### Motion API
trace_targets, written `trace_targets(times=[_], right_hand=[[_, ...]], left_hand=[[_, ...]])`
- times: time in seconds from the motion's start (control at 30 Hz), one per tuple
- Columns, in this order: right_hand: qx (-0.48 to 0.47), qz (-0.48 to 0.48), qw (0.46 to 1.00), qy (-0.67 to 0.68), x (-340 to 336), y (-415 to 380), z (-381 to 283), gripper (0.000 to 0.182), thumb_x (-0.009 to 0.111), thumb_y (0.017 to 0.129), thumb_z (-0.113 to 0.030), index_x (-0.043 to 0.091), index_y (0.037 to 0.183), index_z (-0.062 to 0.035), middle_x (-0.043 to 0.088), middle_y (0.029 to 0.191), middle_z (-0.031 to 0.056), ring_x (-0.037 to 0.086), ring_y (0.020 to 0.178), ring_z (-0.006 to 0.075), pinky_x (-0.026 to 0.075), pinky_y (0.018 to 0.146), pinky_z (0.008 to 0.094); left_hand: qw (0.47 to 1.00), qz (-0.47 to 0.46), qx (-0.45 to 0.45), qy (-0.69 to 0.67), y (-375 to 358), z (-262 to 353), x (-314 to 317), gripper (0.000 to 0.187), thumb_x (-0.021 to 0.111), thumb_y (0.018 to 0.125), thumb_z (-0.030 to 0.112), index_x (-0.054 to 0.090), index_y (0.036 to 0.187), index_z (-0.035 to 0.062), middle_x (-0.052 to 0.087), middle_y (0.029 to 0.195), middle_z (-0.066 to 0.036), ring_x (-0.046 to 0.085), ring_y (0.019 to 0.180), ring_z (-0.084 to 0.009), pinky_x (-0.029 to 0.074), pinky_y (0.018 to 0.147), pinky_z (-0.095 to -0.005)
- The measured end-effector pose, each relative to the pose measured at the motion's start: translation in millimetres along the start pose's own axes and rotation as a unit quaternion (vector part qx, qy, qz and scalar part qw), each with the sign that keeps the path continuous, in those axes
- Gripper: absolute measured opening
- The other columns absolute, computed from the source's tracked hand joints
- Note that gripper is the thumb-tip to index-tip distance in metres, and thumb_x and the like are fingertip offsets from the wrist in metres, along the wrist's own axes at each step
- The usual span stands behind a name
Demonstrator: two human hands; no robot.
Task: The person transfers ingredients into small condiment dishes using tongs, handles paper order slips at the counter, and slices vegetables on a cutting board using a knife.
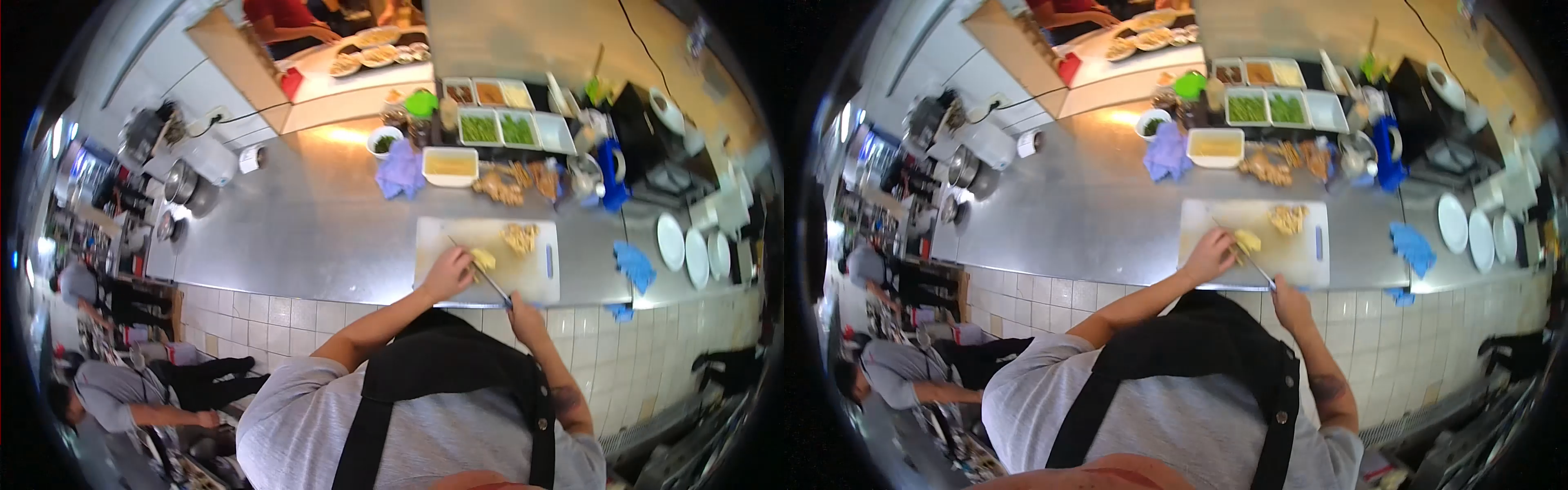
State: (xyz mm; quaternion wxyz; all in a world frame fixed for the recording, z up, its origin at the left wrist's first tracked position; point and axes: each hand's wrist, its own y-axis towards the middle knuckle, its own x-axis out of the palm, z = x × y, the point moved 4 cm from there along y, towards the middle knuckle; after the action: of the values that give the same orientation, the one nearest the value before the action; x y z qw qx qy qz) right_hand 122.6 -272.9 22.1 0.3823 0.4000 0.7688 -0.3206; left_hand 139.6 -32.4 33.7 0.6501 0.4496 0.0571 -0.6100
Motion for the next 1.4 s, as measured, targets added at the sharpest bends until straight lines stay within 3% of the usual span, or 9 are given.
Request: trace_targets(times=[0.3,0.4,0.43,0.67,0.87,0.97,1.07,1.27,1.4], right_hand=[[-0.005,-0.024,1.0,-0.014,-5,3,-3,0.026,0.061,0.092,-0.019,0.043,0.107,-0.0069,0.064,0.079,0.0286,0.061,0.077,0.0512,0.047,0.065,0.0589],[0.006,-0.034,0.999,-0.038,-6,0,-7,0.028,0.062,0.092,-0.02,0.043,0.108,-0.0074,0.065,0.078,0.0276,0.063,0.076,0.0502,0.048,0.064,0.0586],[0.014,-0.04,0.998,-0.05,-8,1,-9,0.028,0.062,0.091,-0.02,0.043,0.108,-0.0075,0.065,0.078,0.0271,0.063,0.076,0.0497,0.048,0.064,0.0584],[0.025,-0.021,0.994,-0.1,-2,-3,-10,0.029,0.062,0.091,-0.021,0.044,0.11,-0.009,0.067,0.078,0.0244,0.066,0.076,0.0469,0.05,0.065,0.058],[0.019,-0.028,0.995,-0.094,-5,-2,-11,0.025,0.057,0.094,-0.019,0.044,0.112,-0.0084,0.066,0.077,0.0252,0.065,0.074,0.0469,0.05,0.065,0.0576],[0.03,-0.05,0.995,-0.086,-9,0,-12,0.026,0.056,0.094,-0.02,0.044,0.113,-0.0075,0.066,0.079,0.0277,0.065,0.076,0.0484,0.05,0.066,0.0586],[0.018,-0.061,0.995,-0.074,-10,1,-10,0.026,0.056,0.094,-0.02,0.044,0.113,-0.0072,0.066,0.08,0.0284,0.064,0.078,0.049,0.05,0.068,0.0586],[0.002,-0.066,0.997,-0.051,-9,0,-17,0.027,0.058,0.094,-0.021,0.044,0.112,-0.0065,0.066,0.082,0.0273,0.064,0.079,0.049,0.049,0.069,0.0586],[0.023,-0.056,0.996,-0.069,1,0,-17,0.027,0.058,0.093,-0.02,0.045,0.112,-0.0065,0.066,0.082,0.0272,0.063,0.079,0.0491,0.049,0.068,0.0587]], left_hand=[[0.991,-0.029,0.035,0.123,24,4,3,0.013,0.065,0.078,0.023,0.059,0.077,0.0114,0.052,0.096,-0.006,0.049,0.099,-0.0259,0.034,0.085,-0.0464],[0.987,-0.028,0.043,0.151,23,2,4,0.015,0.064,0.078,0.026,0.061,0.076,0.0113,0.052,0.097,-0.006,0.048,0.101,-0.0249,0.033,0.086,-0.0483],[0.986,-0.069,0.014,0.15,20,-4,8,0.016,0.065,0.079,0.028,0.067,0.078,0.0121,0.055,0.105,-0.007,0.048,0.108,-0.0273,0.032,0.091,-0.0521],[0.987,-0.07,0.005,0.144,22,-9,11,0.021,0.063,0.082,0.03,0.065,0.071,0.0113,0.051,0.097,-0.006,0.047,0.104,-0.0255,0.032,0.091,-0.052],[0.987,-0.055,-0.015,0.147,18,-2,6,0.018,0.063,0.084,0.027,0.065,0.082,0.0091,0.051,0.1,-0.009,0.047,0.107,-0.0266,0.032,0.095,-0.0533],[0.996,0.054,-0.004,0.074,5,2,-5,0.019,0.065,0.083,0.021,0.062,0.095,0.0065,0.053,0.104,-0.01,0.05,0.106,-0.0293,0.035,0.095,-0.0495],[0.995,0.079,-0.005,0.054,-14,1,-5,0.023,0.066,0.082,0.015,0.059,0.102,0.0055,0.054,0.105,-0.011,0.053,0.102,-0.0314,0.04,0.093,-0.0448],[1.0,0.025,0.004,0.008,-24,-9,5,0.019,0.069,0.083,0.012,0.058,0.097,0.0047,0.059,0.1,-0.012,0.057,0.099,-0.0317,0.044,0.088,-0.0417],[0.998,0.056,0.016,-0.009,-24,-10,2,0.018,0.069,0.082,0.013,0.059,0.094,0.0043,0.058,0.092,-0.011,0.058,0.091,-0.0311,0.047,0.082,-0.0413]])
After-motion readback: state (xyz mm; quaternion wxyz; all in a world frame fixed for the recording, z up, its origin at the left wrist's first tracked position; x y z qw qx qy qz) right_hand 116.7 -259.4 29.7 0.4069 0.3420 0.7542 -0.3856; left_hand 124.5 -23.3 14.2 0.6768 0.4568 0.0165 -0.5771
